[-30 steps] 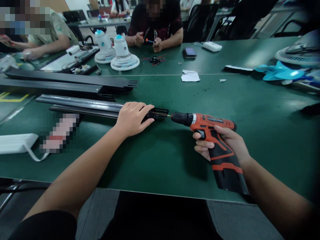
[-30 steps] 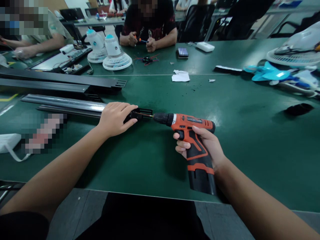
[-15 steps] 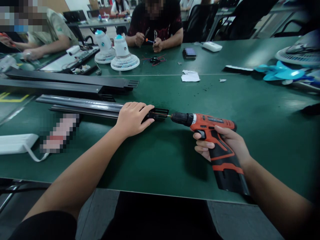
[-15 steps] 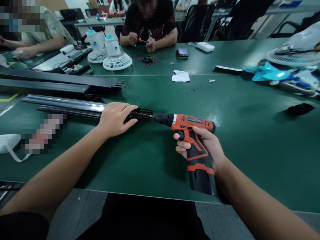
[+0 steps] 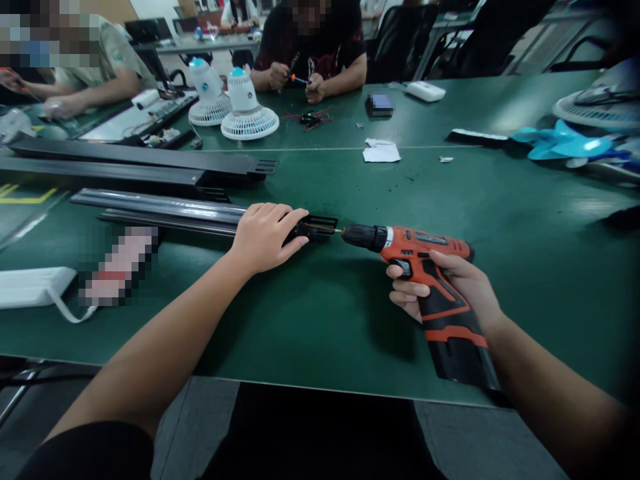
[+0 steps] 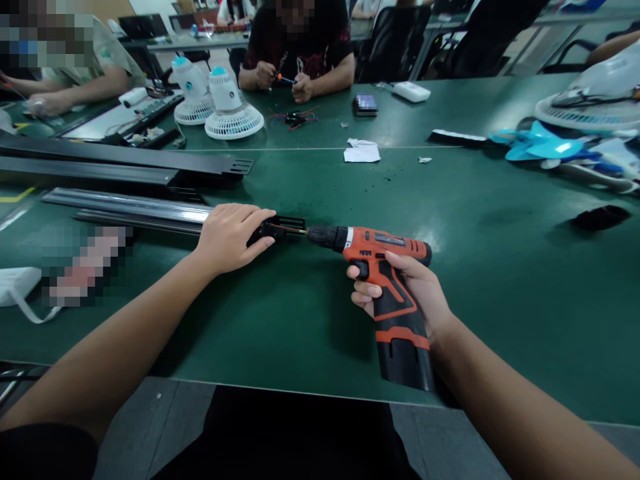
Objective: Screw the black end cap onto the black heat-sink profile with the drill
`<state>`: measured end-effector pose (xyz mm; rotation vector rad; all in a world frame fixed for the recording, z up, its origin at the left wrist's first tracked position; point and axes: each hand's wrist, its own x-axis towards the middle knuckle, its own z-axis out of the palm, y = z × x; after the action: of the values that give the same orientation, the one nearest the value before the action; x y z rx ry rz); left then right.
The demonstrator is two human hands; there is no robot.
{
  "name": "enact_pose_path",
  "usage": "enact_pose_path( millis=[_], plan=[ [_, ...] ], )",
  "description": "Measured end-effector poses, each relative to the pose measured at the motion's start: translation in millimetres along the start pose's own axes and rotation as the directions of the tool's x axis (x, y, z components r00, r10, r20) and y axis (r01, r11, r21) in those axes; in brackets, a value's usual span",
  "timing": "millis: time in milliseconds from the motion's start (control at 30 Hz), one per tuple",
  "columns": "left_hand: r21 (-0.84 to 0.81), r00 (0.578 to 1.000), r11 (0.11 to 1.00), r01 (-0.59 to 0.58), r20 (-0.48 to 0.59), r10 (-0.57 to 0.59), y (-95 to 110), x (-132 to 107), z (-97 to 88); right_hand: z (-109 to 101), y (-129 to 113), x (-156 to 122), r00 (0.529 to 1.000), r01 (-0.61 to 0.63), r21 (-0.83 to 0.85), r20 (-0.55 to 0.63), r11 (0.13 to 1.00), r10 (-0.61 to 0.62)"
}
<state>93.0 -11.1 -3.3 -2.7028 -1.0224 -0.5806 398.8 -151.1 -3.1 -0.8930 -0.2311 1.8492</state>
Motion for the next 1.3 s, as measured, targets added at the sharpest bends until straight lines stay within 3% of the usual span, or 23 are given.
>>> enact_pose_path(
  millis=[333,933,1300],
  plan=[
    [0.010,1.000,1.000,-0.006,-0.009,0.006,-0.5,0.0,0.5,-0.1,0.5,0.3,1.000,0.020,-0.061,-0.014,0.998,-0.021],
    [0.011,1.000,1.000,-0.014,0.004,0.014,-0.9,0.3,0.0,2.6,0.4,0.2,1.000,0.014,-0.007,-0.016,1.000,-0.015],
    [0.019,1.000,1.000,-0.023,0.002,0.023,-1.7,0.3,1.0,0.7,1.1,1.3,0.999,0.033,-0.098,-0.007,0.995,-0.034]
  ],
)
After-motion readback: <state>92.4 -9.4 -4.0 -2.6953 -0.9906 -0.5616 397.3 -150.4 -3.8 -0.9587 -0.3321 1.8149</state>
